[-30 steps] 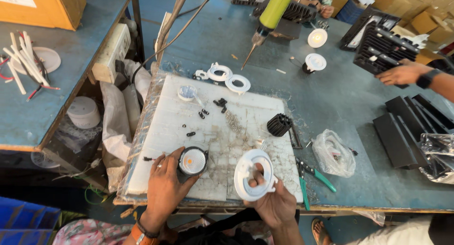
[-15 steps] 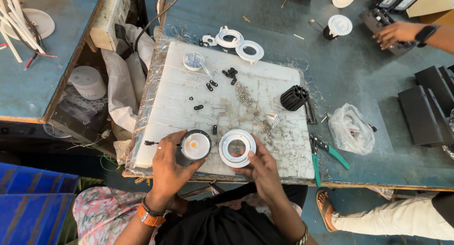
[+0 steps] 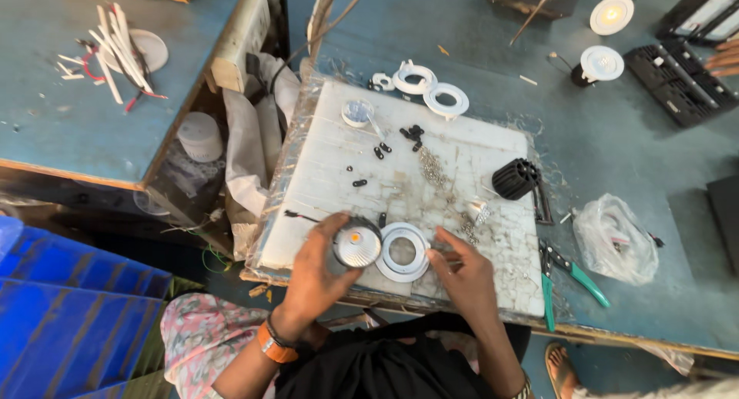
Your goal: The person assembles LED light fixtures by hand, attaching black heat sinks to white circular LED modules and securing them with screws using a green cordless drill. The person repeatedly picks up components, aligns them, and fastens them before placing the finished units aside.
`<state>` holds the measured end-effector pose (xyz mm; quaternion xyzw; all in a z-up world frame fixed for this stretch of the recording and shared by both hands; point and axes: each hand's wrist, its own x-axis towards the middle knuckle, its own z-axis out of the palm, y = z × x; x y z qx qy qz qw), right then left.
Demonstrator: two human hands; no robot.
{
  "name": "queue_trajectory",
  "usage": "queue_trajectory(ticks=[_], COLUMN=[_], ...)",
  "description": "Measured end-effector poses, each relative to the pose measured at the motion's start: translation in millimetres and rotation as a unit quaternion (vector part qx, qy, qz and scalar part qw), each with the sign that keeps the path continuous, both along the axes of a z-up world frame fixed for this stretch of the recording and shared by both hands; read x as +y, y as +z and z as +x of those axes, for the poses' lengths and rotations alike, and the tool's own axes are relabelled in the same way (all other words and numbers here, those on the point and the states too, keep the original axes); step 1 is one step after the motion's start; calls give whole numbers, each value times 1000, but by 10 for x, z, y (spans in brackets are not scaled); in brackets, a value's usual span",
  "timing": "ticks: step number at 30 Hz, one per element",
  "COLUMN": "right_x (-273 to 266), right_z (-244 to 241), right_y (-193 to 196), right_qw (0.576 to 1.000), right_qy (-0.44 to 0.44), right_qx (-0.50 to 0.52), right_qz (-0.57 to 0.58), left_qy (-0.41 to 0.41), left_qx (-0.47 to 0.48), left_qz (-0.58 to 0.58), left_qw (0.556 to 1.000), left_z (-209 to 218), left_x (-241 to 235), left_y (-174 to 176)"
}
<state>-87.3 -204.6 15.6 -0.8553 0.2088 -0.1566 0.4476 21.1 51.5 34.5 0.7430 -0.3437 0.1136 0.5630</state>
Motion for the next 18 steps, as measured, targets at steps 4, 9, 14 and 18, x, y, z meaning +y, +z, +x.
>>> queue_trajectory(ticks=[4, 9, 14, 18], right_x=[-139, 127, 238, 114], right_z=[-13, -103, -4, -107], right_y=[9, -97, 97, 367], right_qw=[978, 786, 703, 797], right_qy=[40, 199, 175, 102], right_qx=[-75, -137, -239, -266], right_qz=[188, 570, 647, 533], left_qy=[-109, -170, -60, -81], left_qx=[-81, -151, -171, -87], left_qz=[1, 0, 289, 451], left_qw=[991, 974, 940, 884], left_z=[-38, -35, 642, 1334], left_x=[-155, -638, -1230, -1356], left_y=[145, -132, -1141, -1900])
